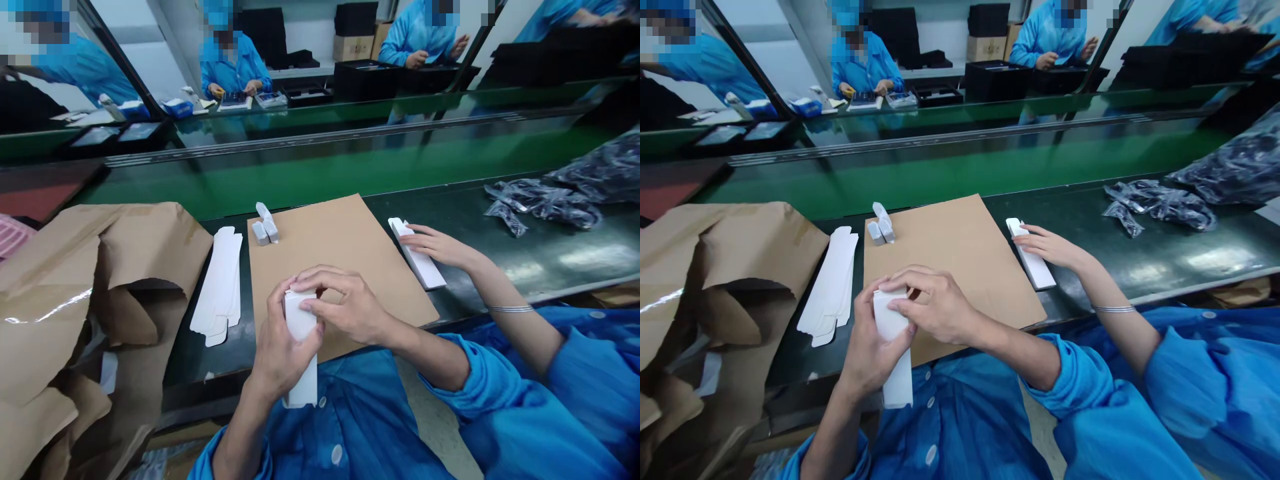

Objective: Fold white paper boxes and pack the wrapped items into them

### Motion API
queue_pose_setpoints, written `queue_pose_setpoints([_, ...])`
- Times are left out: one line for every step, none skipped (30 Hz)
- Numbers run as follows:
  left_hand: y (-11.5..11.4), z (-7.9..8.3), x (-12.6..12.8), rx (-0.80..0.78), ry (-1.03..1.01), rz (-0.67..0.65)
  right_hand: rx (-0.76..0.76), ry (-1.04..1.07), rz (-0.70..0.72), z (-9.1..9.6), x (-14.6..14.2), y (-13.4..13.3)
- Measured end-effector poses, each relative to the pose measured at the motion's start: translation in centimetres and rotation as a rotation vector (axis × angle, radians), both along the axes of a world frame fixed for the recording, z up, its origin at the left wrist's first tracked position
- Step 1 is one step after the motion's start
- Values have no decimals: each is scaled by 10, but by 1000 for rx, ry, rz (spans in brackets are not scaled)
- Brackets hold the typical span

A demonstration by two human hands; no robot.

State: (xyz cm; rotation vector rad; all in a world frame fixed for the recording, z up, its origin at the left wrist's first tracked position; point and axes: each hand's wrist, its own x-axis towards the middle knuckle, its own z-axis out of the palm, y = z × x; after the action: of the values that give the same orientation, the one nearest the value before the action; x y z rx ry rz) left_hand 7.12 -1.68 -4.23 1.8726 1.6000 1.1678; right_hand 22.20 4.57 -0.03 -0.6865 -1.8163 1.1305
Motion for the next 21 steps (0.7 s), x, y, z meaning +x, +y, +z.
queue_pose_setpoints([0,-1,1,0,8,8,7,20,-40,-3,-2,-3])
queue_pose_setpoints([0,-1,1,-4,19,16,5,32,-68,-5,-3,-6])
queue_pose_setpoints([0,-1,2,-9,30,19,-4,37,-90,-7,-4,-9])
queue_pose_setpoints([0,-1,2,-10,33,20,-27,42,-105,-9,-4,-11])
queue_pose_setpoints([0,-1,3,-5,24,20,-61,51,-110,-10,-4,-12])
queue_pose_setpoints([1,-1,4,2,7,21,-99,70,-112,-12,-4,-13])
queue_pose_setpoints([1,0,4,13,-14,19,-131,97,-112,-12,-4,-14])
queue_pose_setpoints([1,1,5,26,-33,19,-148,126,-112,-13,-4,-15])
queue_pose_setpoints([1,1,5,34,-46,20,-142,151,-117,-14,-3,-15])
queue_pose_setpoints([2,1,5,34,-53,22,-112,165,-130,-14,-3,-15])
queue_pose_setpoints([1,0,4,28,-54,21,-64,166,-145,-15,-4,-16])
queue_pose_setpoints([1,-1,4,15,-57,23,-13,155,-157,-16,-4,-16])
queue_pose_setpoints([1,-2,4,-2,-64,27,38,138,-161,-18,-5,-16])
queue_pose_setpoints([0,-4,4,-23,-78,38,84,117,-155,-19,-6,-16])
queue_pose_setpoints([0,-6,4,-46,-100,52,119,92,-142,-21,-7,-15])
queue_pose_setpoints([1,-9,4,-70,-133,73,139,67,-125,-22,-9,-13])
queue_pose_setpoints([2,-11,5,-98,-175,98,140,36,-108,-24,-11,-10])
queue_pose_setpoints([4,-14,6,-127,-226,124,114,-21,-82,-25,-14,-4])
queue_pose_setpoints([6,-16,7,-156,-281,151,66,-102,-41,-26,-18,4])
queue_pose_setpoints([9,-19,7,-186,-336,175,7,-195,10,-27,-21,15])
queue_pose_setpoints([13,-23,5,-220,-382,187,-46,-289,71,-27,-25,28])
